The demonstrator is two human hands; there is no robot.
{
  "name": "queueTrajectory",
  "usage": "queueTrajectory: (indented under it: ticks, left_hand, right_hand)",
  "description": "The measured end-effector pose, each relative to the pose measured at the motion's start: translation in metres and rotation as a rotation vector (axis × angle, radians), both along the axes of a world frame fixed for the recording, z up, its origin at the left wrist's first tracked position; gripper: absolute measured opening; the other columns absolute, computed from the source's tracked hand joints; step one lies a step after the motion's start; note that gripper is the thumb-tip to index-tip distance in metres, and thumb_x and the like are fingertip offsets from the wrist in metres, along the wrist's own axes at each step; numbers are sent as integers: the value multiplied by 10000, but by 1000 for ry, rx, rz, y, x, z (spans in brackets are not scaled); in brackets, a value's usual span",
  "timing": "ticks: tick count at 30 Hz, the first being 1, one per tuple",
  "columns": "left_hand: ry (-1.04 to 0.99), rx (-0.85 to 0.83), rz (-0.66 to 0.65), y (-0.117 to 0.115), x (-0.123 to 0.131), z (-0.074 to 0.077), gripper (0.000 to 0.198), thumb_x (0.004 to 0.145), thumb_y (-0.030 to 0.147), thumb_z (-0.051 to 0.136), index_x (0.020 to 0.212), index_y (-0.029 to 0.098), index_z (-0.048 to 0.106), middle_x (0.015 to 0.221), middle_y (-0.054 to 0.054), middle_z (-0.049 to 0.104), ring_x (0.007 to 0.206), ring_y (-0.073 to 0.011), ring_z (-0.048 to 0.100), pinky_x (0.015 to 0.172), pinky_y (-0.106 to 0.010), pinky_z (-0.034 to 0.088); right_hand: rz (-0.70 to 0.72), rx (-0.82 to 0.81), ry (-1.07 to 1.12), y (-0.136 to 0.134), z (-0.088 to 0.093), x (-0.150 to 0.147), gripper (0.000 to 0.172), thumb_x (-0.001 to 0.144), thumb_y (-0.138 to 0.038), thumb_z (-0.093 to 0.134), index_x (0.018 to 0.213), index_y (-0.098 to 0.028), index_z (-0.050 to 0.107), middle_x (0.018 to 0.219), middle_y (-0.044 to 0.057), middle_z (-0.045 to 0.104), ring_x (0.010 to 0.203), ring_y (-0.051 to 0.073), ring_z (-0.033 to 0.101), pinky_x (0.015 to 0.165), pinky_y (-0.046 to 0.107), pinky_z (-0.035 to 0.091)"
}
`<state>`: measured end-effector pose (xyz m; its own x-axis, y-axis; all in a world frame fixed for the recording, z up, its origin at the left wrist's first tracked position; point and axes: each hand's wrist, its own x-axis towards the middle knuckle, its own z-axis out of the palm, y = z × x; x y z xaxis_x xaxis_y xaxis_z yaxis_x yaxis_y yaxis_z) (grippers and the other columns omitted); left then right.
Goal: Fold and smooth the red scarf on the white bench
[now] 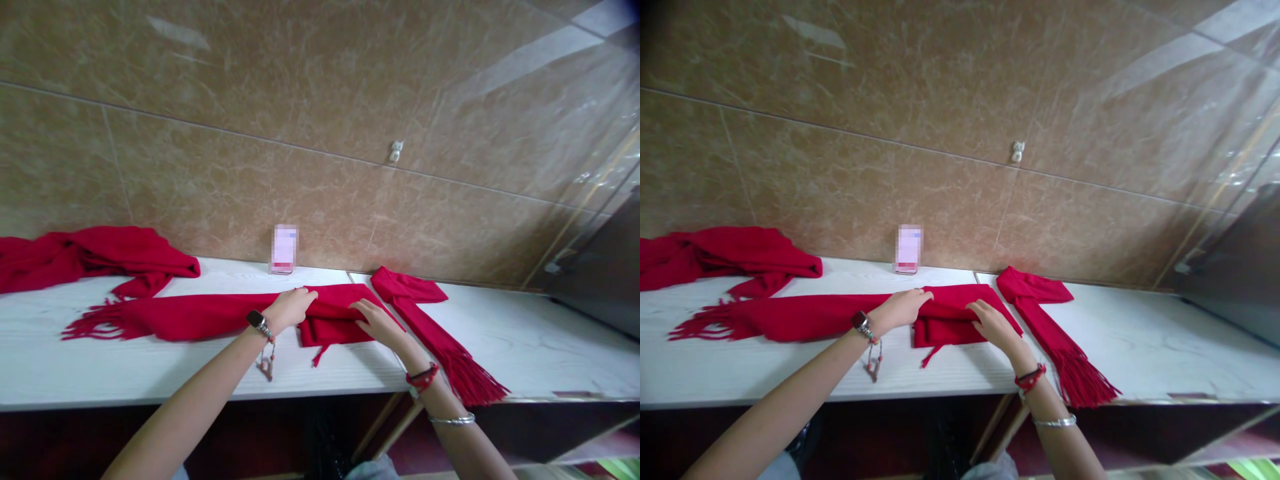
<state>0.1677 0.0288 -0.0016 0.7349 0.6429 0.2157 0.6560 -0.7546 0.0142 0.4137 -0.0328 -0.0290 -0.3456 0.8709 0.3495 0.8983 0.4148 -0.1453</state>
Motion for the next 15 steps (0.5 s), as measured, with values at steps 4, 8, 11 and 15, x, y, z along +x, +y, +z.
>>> queueTrajectory:
  ticks: [4, 8, 11, 15]
  left_hand:
    - [36, -41, -50, -6, 9, 0, 359, 732, 80, 480, 1069, 201, 507, 1029, -87, 544, 933, -208, 557, 744, -281, 440]
    - [7, 4, -118, -22, 28, 1, 369, 770, 354, 541, 1098, 188, 503, 1067, -105, 513, 945, -247, 545, 747, -322, 448]
    - [-40, 94, -126, -27, 43, 0, 342, 782, 335, 564, 1078, 172, 506, 1026, -101, 544, 909, -240, 563, 734, -319, 453]
    - [-37, 153, -119, -23, 50, -2, 200, 817, 82, 458, 985, 153, 541, 886, -86, 604, 786, -204, 601, 653, -292, 462]
  right_hand:
    - [-99, 26, 88, 2, 0, 2, 331, 714, -44, 464, 998, -183, 558, 968, 73, 623, 904, 190, 578, 777, 312, 453]
    - [-156, 35, 118, 1, 6, -1, 277, 762, -76, 444, 985, -184, 568, 925, 69, 652, 859, 183, 599, 746, 285, 451]
    - [-171, 31, 100, 1, 11, -3, 245, 793, -102, 433, 987, -168, 568, 917, 81, 656, 836, 183, 605, 732, 276, 448]
    - [-154, 42, 51, 3, 13, 5, 212, 784, -106, 459, 939, -184, 581, 909, 59, 644, 847, 170, 590, 755, 269, 438]
